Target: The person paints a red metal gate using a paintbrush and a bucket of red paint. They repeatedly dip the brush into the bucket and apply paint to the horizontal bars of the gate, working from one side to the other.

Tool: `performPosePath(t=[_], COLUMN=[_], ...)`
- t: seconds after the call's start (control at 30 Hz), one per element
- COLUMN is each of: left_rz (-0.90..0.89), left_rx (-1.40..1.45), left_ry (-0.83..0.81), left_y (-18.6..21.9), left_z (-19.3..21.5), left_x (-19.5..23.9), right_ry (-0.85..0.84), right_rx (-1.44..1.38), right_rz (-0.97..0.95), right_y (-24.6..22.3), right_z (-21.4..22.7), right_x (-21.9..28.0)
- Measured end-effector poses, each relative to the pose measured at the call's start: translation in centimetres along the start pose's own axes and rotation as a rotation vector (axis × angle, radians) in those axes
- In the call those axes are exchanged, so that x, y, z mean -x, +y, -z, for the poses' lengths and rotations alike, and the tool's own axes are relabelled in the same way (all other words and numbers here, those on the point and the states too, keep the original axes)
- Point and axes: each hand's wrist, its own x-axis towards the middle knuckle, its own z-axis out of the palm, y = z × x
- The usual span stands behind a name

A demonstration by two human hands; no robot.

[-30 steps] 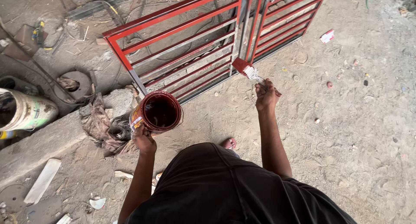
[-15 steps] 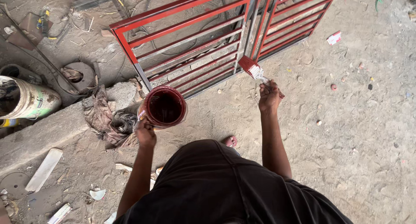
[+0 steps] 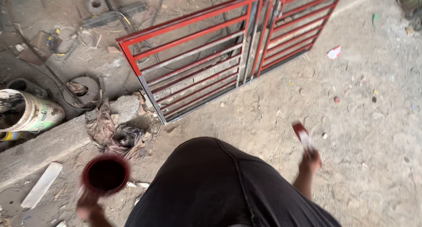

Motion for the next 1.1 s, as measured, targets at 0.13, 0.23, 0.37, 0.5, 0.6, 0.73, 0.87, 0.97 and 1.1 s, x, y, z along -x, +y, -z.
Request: performPosePath(t=[0.13, 0.23, 0.37, 0.5, 0.6, 0.73, 0.87, 0.97, 1.1], left_rz=[-0.066, -0.079, -0.083, -0.076, -0.092, -0.113, -0.134, -0.176, -0.510], left_rx=[0.066, 0.112, 0.134, 0.127, 0.120, 0.128, 0.157, 0.204, -0.187], left_ry=[0.098, 0.108, 0.104, 0.108, 0.132, 0.180, 0.220, 0.190, -0.051], left_y=[-0.6, -2.1, -1.6, -1.4, -1.7, -2.9, -4.3, -4.2, -5.6], left_z=[1.5, 0.2, -0.4, -0.7, -0.6, 1.3, 2.3, 0.2, -7.3], left_x=[0.7, 1.7, 2.8, 3.5, 3.2, 2.8, 2.6, 2.2, 2.7], right_ry=[-0.058, 0.148, 0.374, 0.549, 0.545, 0.365, 0.320, 0.189, 0.274], right_rx=[1.082, 0.961, 0.079, -0.346, -0.503, -0.311, -0.347, 0.596, -0.006], right_rz=[0.594, 0.053, -0.331, -0.350, -0.351, -0.278, -0.226, -0.144, -0.227], right_y=[-0.6, -2.1, -2.8, -2.2, -0.2, 0.6, -2.6, -6.6, -8.4], right_z=[8.7, 11.6, 11.4, 11.8, 12.2, 11.3, 7.3, 2.5, -3.3], right_x=[4.8, 6.5, 7.9, 8.2, 6.9, 3.5, 0.4, 0.0, -3.0])
